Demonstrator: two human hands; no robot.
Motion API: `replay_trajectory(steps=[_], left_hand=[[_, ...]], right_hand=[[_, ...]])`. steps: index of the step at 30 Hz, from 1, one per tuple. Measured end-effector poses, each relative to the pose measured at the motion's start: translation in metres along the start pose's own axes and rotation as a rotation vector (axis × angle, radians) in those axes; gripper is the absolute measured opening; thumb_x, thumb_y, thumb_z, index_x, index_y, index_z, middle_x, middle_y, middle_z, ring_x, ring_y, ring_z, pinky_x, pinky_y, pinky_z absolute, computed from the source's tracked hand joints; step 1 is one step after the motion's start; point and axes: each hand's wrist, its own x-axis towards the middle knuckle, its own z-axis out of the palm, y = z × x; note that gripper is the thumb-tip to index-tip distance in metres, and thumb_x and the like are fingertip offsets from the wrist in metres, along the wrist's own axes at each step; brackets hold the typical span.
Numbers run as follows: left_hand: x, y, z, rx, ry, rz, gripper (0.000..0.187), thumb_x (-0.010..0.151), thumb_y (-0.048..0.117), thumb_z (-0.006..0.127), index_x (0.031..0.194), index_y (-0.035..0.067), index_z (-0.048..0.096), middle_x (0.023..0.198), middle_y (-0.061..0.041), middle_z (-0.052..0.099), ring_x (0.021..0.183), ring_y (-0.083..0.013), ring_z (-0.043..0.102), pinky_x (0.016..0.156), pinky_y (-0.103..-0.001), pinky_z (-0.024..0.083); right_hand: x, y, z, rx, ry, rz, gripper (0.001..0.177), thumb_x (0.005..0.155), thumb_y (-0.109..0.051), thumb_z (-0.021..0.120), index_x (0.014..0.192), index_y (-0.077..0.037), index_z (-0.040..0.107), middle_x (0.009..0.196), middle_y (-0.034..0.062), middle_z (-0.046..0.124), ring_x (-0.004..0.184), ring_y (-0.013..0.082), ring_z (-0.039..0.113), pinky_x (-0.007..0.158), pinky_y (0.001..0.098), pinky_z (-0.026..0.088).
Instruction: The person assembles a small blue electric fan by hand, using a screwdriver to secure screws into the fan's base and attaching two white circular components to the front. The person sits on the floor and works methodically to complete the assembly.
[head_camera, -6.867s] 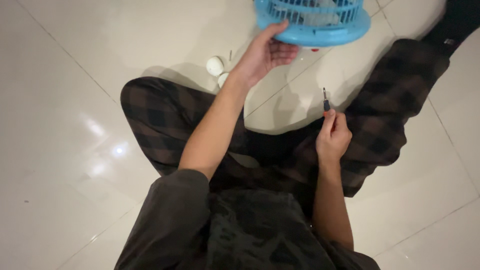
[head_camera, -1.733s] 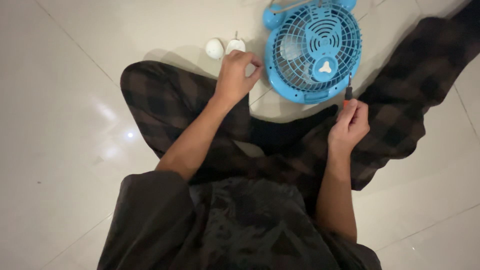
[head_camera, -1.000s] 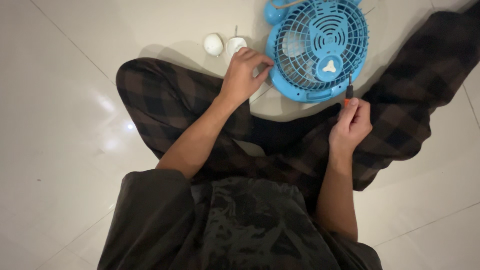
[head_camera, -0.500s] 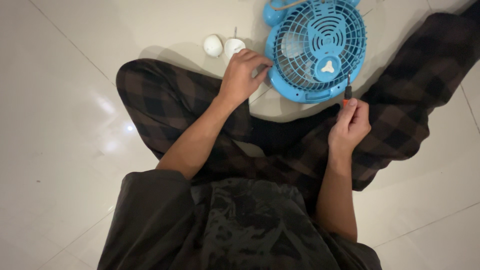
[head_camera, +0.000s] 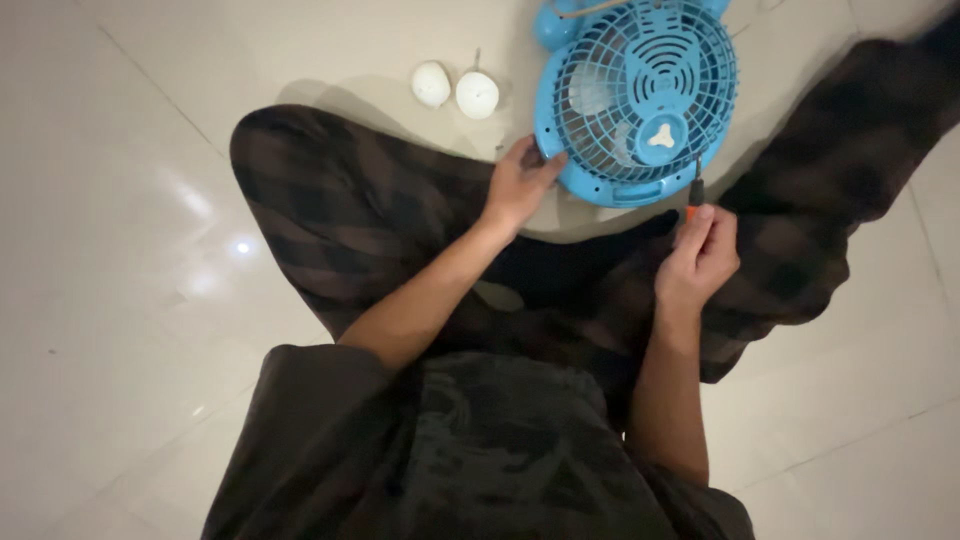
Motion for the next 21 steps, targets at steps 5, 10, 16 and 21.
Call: replay_trajectory(steps=[5,10,16,21], left_hand=[[-0.005,-0.009,0.007,-0.005,-0.045,-0.098,0.06,0.09,0.018,0.078,0.136,-0.007,0.05,0.118,-0.016,0.071,0.105,-0.0205,0.071,0.092,-0.035,0.058],[-0.006,-0.024,0.017,0.034,-0.055,-0.029,0.06,0.083,0.019,0.086,0.126,-0.005,0.054,0.112,-0.015,0.071,0.101,-0.0221,0.072,0.087,-0.036,0.06],[-0.006,-0.037,0.025,0.046,-0.106,-0.095,0.068,0.075,0.014,0.088,0.128,-0.002,0.05,0.113,-0.014,0.067,0.098,-0.0228,0.072,0.078,-0.036,0.063],[-0.005,-0.038,0.026,0.025,-0.118,-0.156,0.075,0.072,0.015,0.089,0.132,0.0,0.046,0.112,-0.015,0.069,0.098,-0.0232,0.072,0.078,-0.036,0.063]], right_hand=[[-0.011,-0.021,-0.012,-0.034,-0.112,-0.069,0.017,0.113,-0.013,0.057,0.11,0.003,0.063,0.08,0.0009,0.057,0.071,0.0072,0.048,0.065,0.0241,0.039],[-0.016,-0.053,-0.007,-0.252,-0.316,-0.302,0.016,0.101,-0.005,0.073,0.114,0.003,0.067,0.094,0.0081,0.062,0.08,0.0131,0.056,0.073,0.0267,0.047],[-0.018,-0.073,0.016,-0.081,-0.307,-0.169,0.016,0.101,-0.003,0.075,0.111,0.003,0.065,0.102,0.0108,0.064,0.089,0.0154,0.064,0.08,0.028,0.052],[-0.015,-0.072,0.024,-0.078,-0.262,-0.186,0.011,0.109,-0.004,0.068,0.117,0.003,0.066,0.109,0.0111,0.067,0.095,0.0175,0.064,0.088,0.0297,0.053]])
